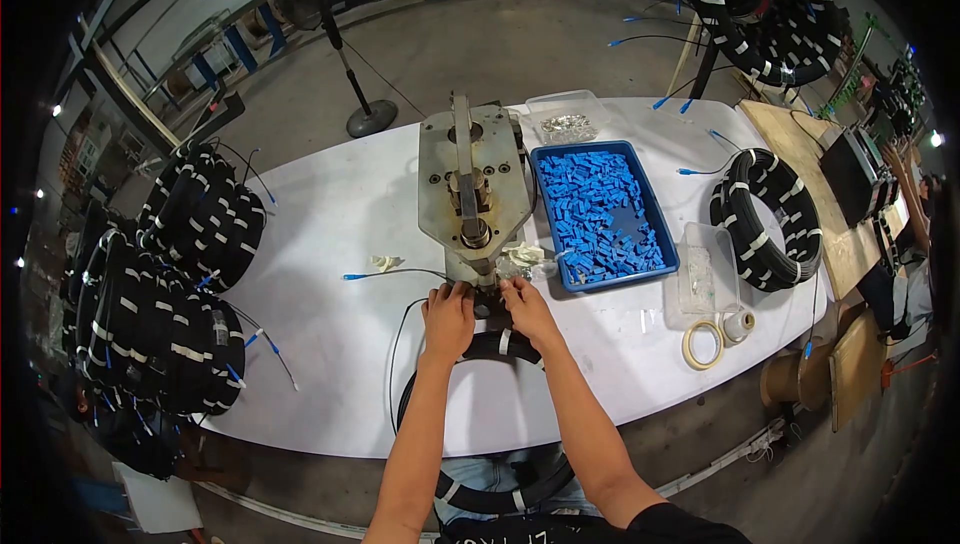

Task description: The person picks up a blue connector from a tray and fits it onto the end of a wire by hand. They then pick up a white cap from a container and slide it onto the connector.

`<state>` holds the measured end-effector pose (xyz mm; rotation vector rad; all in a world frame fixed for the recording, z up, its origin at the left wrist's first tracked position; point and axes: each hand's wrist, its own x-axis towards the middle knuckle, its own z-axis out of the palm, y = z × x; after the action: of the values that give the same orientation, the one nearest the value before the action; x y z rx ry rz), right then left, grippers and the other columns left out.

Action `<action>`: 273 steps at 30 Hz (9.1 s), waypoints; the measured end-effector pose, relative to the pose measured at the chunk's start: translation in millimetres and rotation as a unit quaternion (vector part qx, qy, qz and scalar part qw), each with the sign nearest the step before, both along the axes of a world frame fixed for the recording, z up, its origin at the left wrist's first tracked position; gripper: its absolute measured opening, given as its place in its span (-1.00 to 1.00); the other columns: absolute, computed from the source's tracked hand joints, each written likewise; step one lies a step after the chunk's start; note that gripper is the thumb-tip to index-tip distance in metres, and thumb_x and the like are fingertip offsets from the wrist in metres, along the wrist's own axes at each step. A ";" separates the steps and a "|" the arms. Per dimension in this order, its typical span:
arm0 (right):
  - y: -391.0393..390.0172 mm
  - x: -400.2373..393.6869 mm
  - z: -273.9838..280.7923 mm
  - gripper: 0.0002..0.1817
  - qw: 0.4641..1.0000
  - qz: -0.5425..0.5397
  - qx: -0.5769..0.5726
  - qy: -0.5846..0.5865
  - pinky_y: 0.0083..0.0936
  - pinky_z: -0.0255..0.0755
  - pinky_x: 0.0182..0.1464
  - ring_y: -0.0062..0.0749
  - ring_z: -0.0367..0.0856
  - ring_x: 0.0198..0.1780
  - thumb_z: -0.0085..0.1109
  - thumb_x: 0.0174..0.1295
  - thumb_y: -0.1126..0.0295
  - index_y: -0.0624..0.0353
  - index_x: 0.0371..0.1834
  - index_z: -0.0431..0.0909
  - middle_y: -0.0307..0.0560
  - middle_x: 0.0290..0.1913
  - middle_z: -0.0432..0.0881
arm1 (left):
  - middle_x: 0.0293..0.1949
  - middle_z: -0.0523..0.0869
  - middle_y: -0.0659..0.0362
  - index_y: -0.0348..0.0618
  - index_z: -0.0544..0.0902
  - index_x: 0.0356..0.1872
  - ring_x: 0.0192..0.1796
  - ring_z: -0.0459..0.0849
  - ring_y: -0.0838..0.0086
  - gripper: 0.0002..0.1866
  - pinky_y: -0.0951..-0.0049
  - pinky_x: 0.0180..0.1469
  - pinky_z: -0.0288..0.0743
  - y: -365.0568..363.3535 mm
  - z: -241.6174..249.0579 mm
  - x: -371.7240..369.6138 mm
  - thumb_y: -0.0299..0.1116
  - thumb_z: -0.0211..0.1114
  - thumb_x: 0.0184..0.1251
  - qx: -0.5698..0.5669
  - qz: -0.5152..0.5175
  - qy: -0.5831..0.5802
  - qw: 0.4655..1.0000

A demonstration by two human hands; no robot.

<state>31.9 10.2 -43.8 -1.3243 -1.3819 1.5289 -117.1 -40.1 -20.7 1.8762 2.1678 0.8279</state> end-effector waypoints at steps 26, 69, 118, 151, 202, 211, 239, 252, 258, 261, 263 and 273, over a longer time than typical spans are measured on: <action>-1.4 -0.5 7.1 -0.70 1.000 -0.011 0.002 -0.002 -0.61 0.28 -0.48 -0.66 0.31 -0.43 -0.08 0.48 0.02 0.00 -0.11 0.46 -0.38 -0.46 0.36 | -0.14 0.63 -0.03 -0.14 0.60 -0.07 -0.03 0.54 0.00 -0.76 -0.03 0.03 0.37 1.2 0.3 -0.3 -0.28 0.06 0.41 -0.013 -0.008 -0.014 1.000; 0.0 -2.1 -7.1 -0.71 0.999 -0.023 0.046 0.015 -0.65 0.23 -0.36 -0.66 0.28 -0.43 -0.02 0.47 0.19 0.20 -0.27 0.48 -0.35 -0.47 0.39 | -0.23 0.62 0.02 -0.14 0.62 -0.20 -0.11 0.53 0.03 -0.80 0.02 -0.05 0.37 2.3 1.7 -3.6 -0.30 0.09 0.35 0.031 -0.042 -0.011 0.999; -1.2 -1.8 -2.2 -0.68 0.999 -0.031 0.012 0.038 -0.67 0.16 -0.45 -0.68 0.24 -0.48 0.02 0.46 0.13 0.17 -0.26 0.52 -0.38 -0.50 0.35 | -0.26 0.63 -0.10 -0.24 0.61 -0.23 -0.16 0.53 -0.06 -0.73 -0.04 -0.08 0.38 0.9 6.5 1.2 -0.29 0.01 0.34 0.024 -0.013 -0.015 1.000; -4.6 1.1 -9.0 -0.65 0.999 -0.022 0.037 0.022 -0.65 0.30 -0.36 -0.66 0.34 -0.35 -0.01 0.47 0.10 0.21 -0.16 0.50 -0.33 -0.37 0.48 | -0.33 0.63 -0.10 -0.27 0.59 -0.32 -0.23 0.55 -0.03 -0.76 0.01 -0.14 0.41 -1.1 1.0 -2.2 -0.30 0.07 0.35 0.052 -0.029 -0.023 0.998; -36.1 116.6 28.8 -0.60 0.964 -0.244 -0.005 0.108 -0.62 0.18 -0.46 -0.69 0.24 -0.48 -0.09 0.53 0.13 0.18 -0.43 0.34 -0.34 -0.53 0.31 | -0.38 0.68 0.13 -0.19 0.70 -0.27 -0.37 0.58 0.19 -0.91 0.27 -0.30 0.45 34.6 32.2 138.8 -0.43 0.34 0.24 0.085 -0.260 -0.151 0.950; -25.6 111.7 39.8 -0.57 0.943 -0.285 -0.070 0.155 -0.68 0.11 -0.49 -0.75 0.18 -0.49 -0.15 0.55 0.11 0.11 -0.49 0.32 -0.39 -0.54 0.27 | -0.54 0.61 0.13 -0.18 0.74 -0.33 -0.49 0.52 0.26 -0.94 0.32 -0.41 0.37 42.1 23.8 145.2 -0.45 0.39 0.19 0.096 -0.214 -0.195 0.952; -17.3 106.6 44.9 -0.55 0.917 -0.360 -0.094 0.142 -0.70 0.04 -0.59 -0.79 0.17 -0.60 -0.09 0.53 0.13 0.12 -0.53 0.37 -0.42 -0.62 0.29 | -0.50 0.66 0.13 -0.23 0.71 -0.35 -0.48 0.55 0.26 -0.93 0.35 -0.38 0.43 48.0 27.6 148.6 -0.46 0.35 0.23 0.068 -0.239 -0.189 0.950; -17.2 106.4 39.3 -0.58 0.923 -0.350 -0.105 0.120 -0.66 0.09 -0.47 -0.75 0.17 -0.50 -0.11 0.54 0.19 0.20 -0.49 0.38 -0.39 -0.56 0.28 | -0.47 0.63 0.09 -0.24 0.65 -0.39 -0.42 0.51 0.19 -0.86 0.27 -0.31 0.38 50.3 30.2 145.3 -0.42 0.23 0.33 -0.013 -0.243 -0.203 0.948; -15.4 105.4 34.0 -0.59 0.941 -0.333 -0.031 0.047 -0.61 0.18 -0.41 -0.67 0.19 -0.45 -0.12 0.54 0.19 0.23 -0.46 0.36 -0.33 -0.54 0.31 | -0.49 0.60 0.03 -0.29 0.61 -0.39 -0.41 0.55 0.15 -0.82 0.24 -0.30 0.39 57.4 29.7 144.7 -0.40 0.18 0.38 -0.049 -0.226 -0.249 0.940; -16.8 106.2 32.5 -0.60 0.945 -0.323 -0.039 0.043 -0.61 0.19 -0.39 -0.66 0.22 -0.43 -0.12 0.54 0.20 0.24 -0.43 0.36 -0.31 -0.53 0.34 | -0.46 0.61 0.00 -0.29 0.61 -0.36 -0.37 0.57 0.09 -0.81 0.21 -0.28 0.41 54.5 31.9 143.6 -0.39 0.16 0.40 -0.082 -0.214 -0.253 0.940; -15.3 104.8 32.6 -0.62 0.945 -0.326 -0.020 0.027 -0.60 0.19 -0.40 -0.65 0.22 -0.44 -0.12 0.54 0.20 0.25 -0.41 0.38 -0.30 -0.54 0.33 | -0.42 0.64 -0.03 -0.30 0.61 -0.33 -0.33 0.58 0.04 -0.81 0.17 -0.25 0.43 54.7 29.8 144.6 -0.38 0.15 0.41 -0.098 -0.212 -0.252 0.939; -9.0 102.9 47.1 -0.73 0.940 -0.321 0.033 -0.111 -0.46 0.32 -0.42 -0.36 0.42 -0.51 -0.10 0.51 0.33 0.28 -0.25 0.51 -0.04 -0.52 0.50 | -0.28 0.66 0.02 -0.27 0.60 -0.29 -0.39 0.62 0.11 -0.86 0.28 -0.34 0.49 56.4 30.9 151.1 -0.43 0.14 0.43 -0.035 -0.197 -0.240 0.950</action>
<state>134.8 1.2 3.3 -1.7247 -0.9645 0.9076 33.9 16.3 10.2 1.7544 1.4552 0.9757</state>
